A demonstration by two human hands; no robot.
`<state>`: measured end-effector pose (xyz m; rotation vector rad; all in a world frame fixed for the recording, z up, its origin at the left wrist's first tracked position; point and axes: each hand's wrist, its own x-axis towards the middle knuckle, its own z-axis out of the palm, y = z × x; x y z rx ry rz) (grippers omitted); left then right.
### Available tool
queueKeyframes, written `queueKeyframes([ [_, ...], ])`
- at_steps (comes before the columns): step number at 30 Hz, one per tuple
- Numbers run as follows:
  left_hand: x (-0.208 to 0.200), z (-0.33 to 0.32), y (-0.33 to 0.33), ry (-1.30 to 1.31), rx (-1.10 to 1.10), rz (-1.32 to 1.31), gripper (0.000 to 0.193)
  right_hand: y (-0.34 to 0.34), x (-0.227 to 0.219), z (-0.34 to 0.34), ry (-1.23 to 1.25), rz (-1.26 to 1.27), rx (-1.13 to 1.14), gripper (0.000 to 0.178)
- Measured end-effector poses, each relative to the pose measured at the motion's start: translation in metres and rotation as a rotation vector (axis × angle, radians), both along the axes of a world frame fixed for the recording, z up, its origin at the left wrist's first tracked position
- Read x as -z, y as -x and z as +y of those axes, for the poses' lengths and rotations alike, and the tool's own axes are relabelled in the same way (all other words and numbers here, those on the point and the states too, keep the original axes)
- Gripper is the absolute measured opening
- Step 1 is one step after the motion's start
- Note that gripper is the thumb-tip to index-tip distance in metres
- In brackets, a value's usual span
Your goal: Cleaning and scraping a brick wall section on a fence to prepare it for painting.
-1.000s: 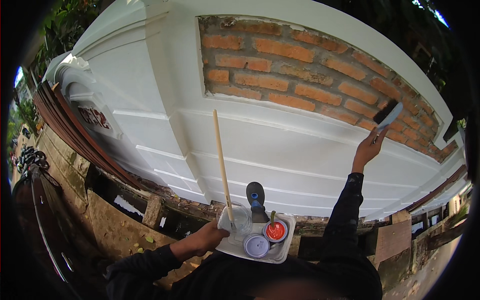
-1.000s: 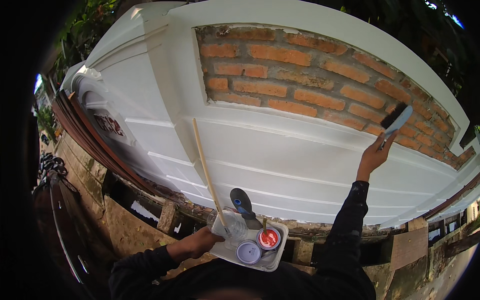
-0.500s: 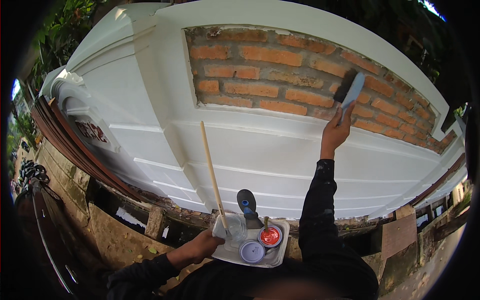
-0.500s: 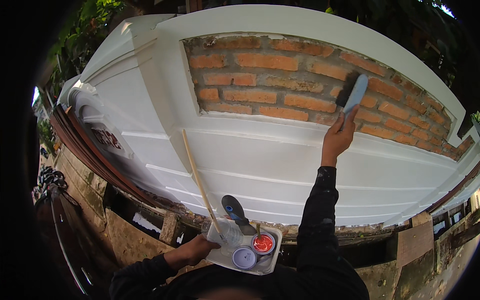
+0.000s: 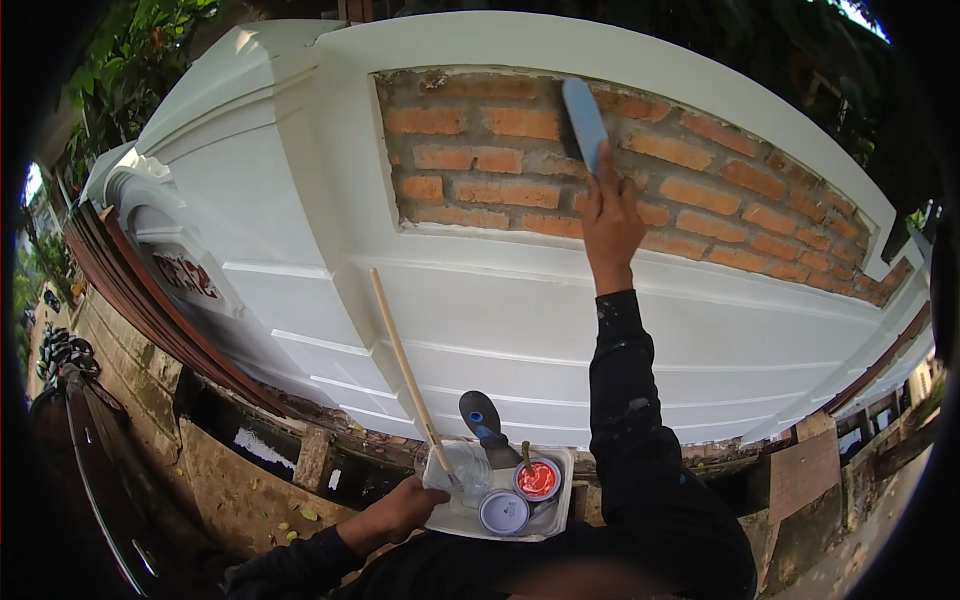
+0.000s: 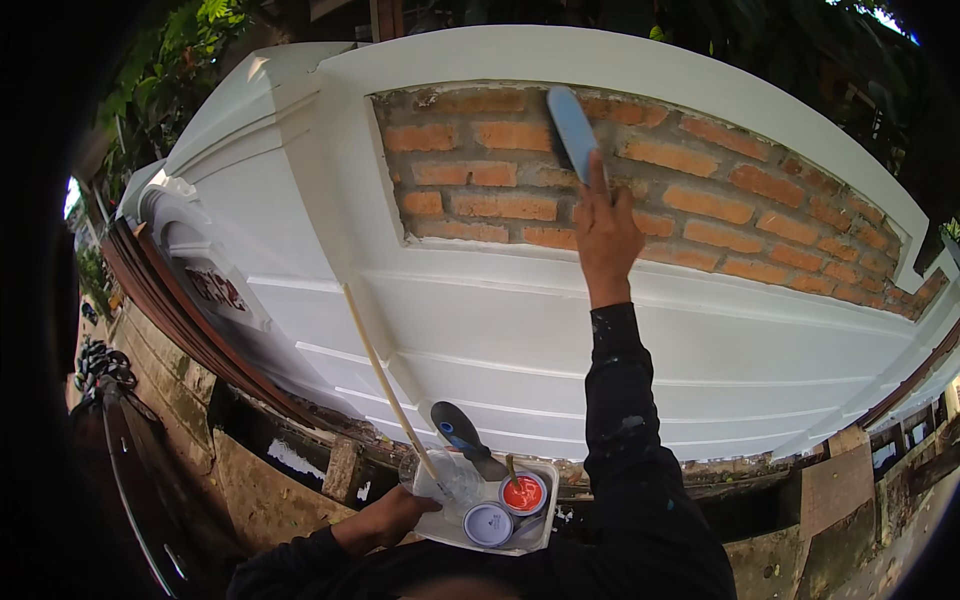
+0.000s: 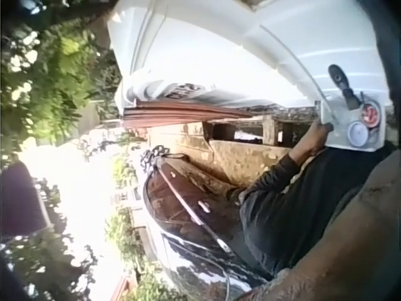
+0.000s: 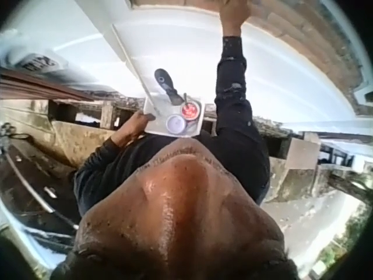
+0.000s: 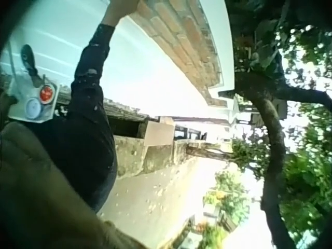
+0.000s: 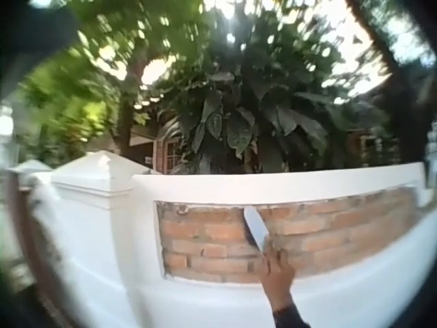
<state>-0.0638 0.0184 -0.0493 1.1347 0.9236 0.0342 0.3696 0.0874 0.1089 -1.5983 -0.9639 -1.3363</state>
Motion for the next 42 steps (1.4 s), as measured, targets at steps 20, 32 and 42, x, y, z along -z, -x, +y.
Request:
queueKeyframes([
  [20, 0.009, 0.016, 0.008, -0.152, 0.147, -0.03, 0.022, -0.059, 0.046, -0.073, -0.363, 0.394, -0.026, 0.053],
  [32, -0.008, 0.008, 0.006, -0.047, 0.093, 0.0, 0.018, 0.053, 0.033, 0.036, -0.028, 0.179, -0.365, 0.064],
  [42, -0.028, 0.012, -0.002, -0.064, 0.058, 0.033, 0.019, 0.019, 0.036, -0.007, 0.302, -0.13, -0.201, 0.06],
])
